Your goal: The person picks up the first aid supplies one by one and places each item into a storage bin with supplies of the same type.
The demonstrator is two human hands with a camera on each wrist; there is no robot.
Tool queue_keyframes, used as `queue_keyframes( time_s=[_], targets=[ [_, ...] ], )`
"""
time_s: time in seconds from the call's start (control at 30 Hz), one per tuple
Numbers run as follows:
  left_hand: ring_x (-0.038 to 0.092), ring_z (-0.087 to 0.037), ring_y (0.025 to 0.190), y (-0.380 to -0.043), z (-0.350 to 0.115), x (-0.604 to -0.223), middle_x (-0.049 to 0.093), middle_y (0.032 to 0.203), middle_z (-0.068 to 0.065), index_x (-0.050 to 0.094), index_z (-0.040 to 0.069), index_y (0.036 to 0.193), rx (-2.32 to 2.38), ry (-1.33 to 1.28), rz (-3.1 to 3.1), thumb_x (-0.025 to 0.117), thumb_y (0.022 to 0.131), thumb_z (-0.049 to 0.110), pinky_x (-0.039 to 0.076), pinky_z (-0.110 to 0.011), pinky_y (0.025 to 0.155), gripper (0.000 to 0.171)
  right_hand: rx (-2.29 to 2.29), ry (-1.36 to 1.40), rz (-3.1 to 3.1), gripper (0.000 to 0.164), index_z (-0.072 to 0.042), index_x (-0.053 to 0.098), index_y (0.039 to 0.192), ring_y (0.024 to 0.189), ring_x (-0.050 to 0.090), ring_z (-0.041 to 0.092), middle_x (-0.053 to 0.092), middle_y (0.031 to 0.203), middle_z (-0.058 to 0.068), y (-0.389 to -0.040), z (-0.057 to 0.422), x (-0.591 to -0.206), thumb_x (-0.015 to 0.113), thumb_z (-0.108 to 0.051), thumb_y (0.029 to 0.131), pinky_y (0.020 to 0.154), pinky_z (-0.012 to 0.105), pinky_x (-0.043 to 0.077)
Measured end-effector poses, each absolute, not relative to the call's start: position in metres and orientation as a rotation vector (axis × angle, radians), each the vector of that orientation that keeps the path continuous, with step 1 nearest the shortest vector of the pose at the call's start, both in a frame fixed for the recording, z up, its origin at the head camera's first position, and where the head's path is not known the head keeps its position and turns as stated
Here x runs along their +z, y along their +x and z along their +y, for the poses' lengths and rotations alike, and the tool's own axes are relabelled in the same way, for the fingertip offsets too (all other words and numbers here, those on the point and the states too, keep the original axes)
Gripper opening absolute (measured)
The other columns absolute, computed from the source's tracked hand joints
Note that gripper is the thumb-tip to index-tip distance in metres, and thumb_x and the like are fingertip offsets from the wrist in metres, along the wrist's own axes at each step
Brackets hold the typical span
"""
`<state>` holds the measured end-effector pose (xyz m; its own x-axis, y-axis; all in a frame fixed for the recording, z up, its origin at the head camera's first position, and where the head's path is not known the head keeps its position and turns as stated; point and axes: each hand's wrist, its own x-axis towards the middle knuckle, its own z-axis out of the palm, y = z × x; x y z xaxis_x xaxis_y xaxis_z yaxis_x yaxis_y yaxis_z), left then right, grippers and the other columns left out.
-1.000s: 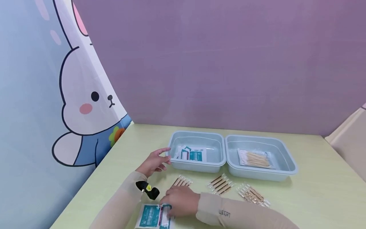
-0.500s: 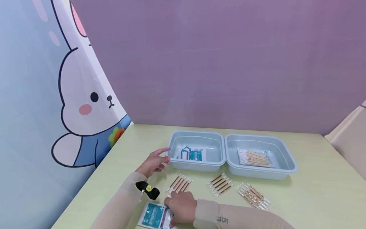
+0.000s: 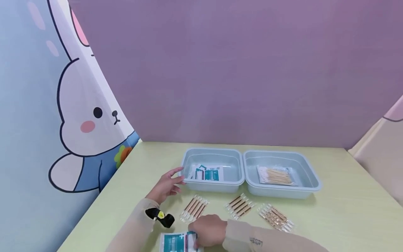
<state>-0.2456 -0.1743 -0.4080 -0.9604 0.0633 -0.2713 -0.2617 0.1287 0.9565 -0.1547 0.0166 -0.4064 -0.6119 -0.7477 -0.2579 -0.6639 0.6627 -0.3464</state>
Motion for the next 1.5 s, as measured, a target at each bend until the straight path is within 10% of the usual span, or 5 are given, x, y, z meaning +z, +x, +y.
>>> queue_keyframes(
  time_s=[0.27,1.03,1.5],
  targets=[
    [0.057,-0.012,0.051,-0.247,-0.179,-0.409,0.066,0.08,-0.001,0.042,0.012,0.144,1.965,-0.157,2.104,0.056,0.097,0.016,0.04,-0.027,0.058,0.049,-0.671,-1.16,2.48,0.022,-0.016,0.069,0.105,0.076,0.056,-0.004,0.066,0.091,-0.015,-0.166,0.057,-0.396,0.073,-0.014,0.084,0.068,0.018,0.046],
    [0.054,-0.008,0.047,-0.24,-0.177,-0.414,0.065,0.075,0.002,0.037,0.008,0.146,2.033,-0.109,2.032,0.053,0.098,0.012,0.039,-0.026,0.057,0.051,-1.462,-0.756,2.341,0.039,0.005,0.054,0.128,0.065,0.063,0.016,0.067,0.097,0.013,-0.187,0.134,-0.388,0.062,0.002,0.09,0.056,0.039,0.054],
    [0.055,-0.01,0.048,-0.242,-0.177,-0.415,0.065,0.076,0.001,0.039,0.011,0.145,2.045,-0.129,2.014,0.055,0.097,0.012,0.04,-0.026,0.056,0.05,-1.398,-0.915,2.521,0.041,0.008,0.054,0.127,0.058,0.061,0.015,0.062,0.072,0.006,-0.202,0.138,-0.372,0.064,0.002,0.088,0.055,0.033,0.053]
  ],
)
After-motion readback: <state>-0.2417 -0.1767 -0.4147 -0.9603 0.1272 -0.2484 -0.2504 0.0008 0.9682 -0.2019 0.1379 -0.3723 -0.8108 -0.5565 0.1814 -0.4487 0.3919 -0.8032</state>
